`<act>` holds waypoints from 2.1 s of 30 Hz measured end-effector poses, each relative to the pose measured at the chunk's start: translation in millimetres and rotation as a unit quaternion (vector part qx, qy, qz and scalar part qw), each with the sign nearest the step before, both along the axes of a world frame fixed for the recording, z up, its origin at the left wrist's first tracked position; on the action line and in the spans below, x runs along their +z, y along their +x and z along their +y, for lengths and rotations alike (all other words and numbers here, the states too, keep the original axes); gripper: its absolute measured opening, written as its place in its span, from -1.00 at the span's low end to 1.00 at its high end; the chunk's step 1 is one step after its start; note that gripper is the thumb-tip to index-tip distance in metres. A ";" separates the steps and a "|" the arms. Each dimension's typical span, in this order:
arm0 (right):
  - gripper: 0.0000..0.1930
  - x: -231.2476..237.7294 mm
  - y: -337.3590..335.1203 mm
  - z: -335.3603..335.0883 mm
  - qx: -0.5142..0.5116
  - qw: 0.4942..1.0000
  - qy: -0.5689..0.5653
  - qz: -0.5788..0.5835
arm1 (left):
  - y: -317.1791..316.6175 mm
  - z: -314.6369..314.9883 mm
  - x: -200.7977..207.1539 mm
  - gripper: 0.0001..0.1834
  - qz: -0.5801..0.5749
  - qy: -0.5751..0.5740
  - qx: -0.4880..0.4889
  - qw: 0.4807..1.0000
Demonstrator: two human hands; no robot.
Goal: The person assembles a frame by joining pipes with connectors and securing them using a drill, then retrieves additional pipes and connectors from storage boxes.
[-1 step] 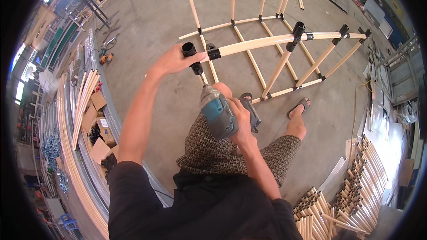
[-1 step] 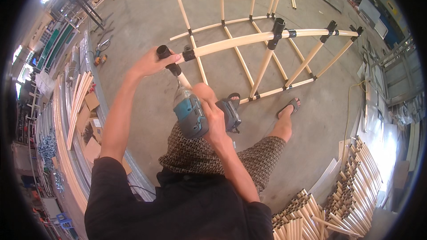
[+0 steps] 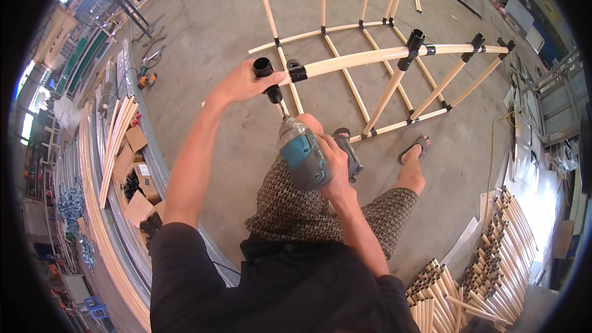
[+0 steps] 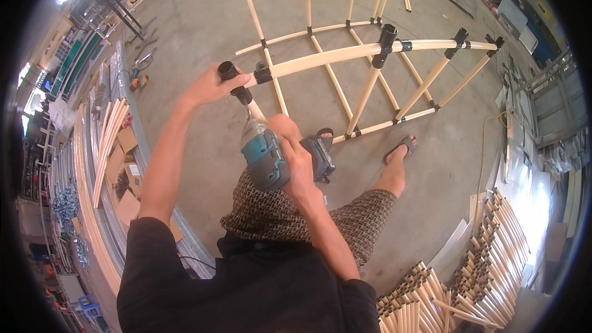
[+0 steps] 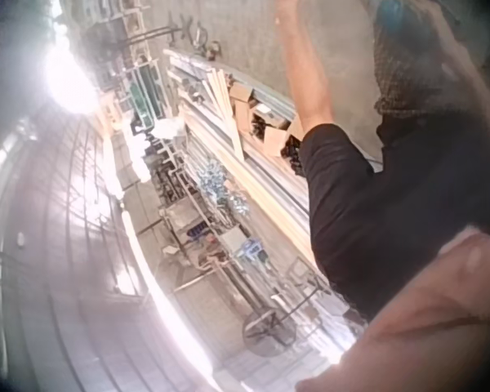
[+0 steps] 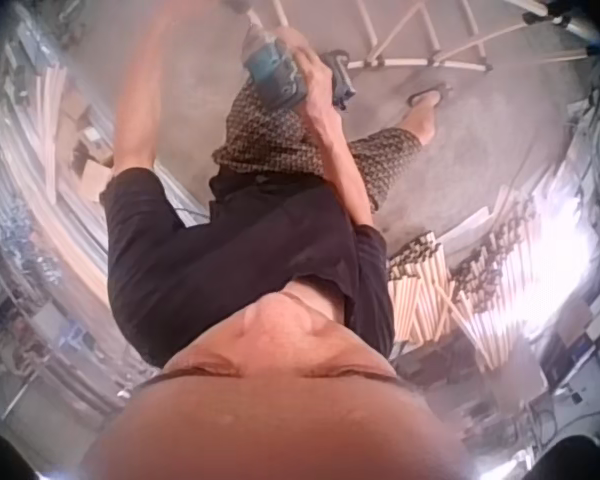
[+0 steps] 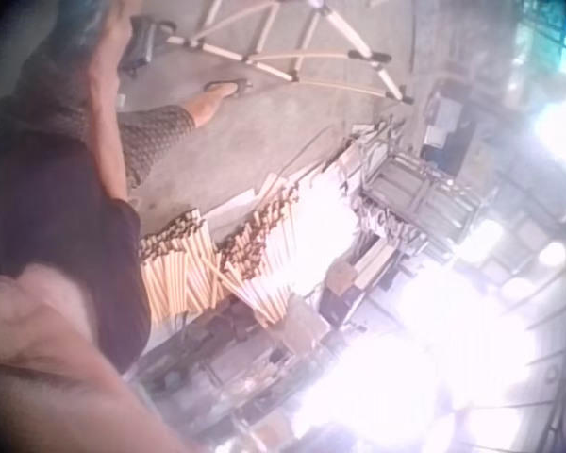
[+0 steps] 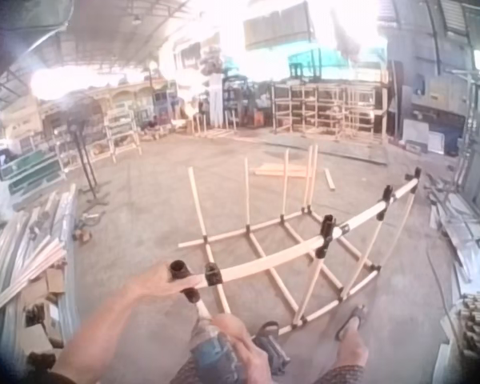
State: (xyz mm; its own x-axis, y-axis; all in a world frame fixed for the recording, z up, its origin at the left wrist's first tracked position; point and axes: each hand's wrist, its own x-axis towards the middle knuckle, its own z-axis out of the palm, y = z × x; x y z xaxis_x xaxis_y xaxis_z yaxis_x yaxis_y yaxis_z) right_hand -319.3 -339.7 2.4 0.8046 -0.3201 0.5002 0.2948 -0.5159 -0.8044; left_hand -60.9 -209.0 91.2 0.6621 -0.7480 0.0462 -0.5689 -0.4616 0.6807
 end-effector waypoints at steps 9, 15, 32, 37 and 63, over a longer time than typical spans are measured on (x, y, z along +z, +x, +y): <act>-0.54 -3.7 3.6 7.7 -0.011 1.000 0.006 0.005 | -5.7 -4.2 0.5 -0.47 0.081 -0.029 0.006 0.996; -0.55 -13.4 7.9 10.8 -0.032 0.999 0.001 -0.013 | -5.4 -1.8 -0.7 -0.47 0.124 -0.054 -0.003 0.991; -0.52 -24.1 12.7 31.7 -0.076 0.997 -0.004 -0.003 | -12.7 11.5 12.9 -0.52 0.187 -0.083 -0.065 0.977; -0.51 -17.4 11.8 29.2 -0.068 0.998 0.002 0.000 | -1.0 15.1 14.3 -0.53 0.229 -0.029 -0.071 0.970; -0.69 -26.1 14.6 26.6 -0.073 0.997 0.005 0.034 | -6.7 10.2 13.1 -0.69 0.254 -0.075 -0.093 0.960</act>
State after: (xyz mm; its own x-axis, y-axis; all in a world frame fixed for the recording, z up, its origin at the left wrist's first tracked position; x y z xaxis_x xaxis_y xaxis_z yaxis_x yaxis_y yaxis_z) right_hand -304.7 -313.1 -23.6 0.7810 -0.4409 0.4424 0.1618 -0.5413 -0.8251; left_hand -67.6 -198.8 104.3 0.4841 -0.8651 -0.1314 -0.2087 -0.2600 0.9428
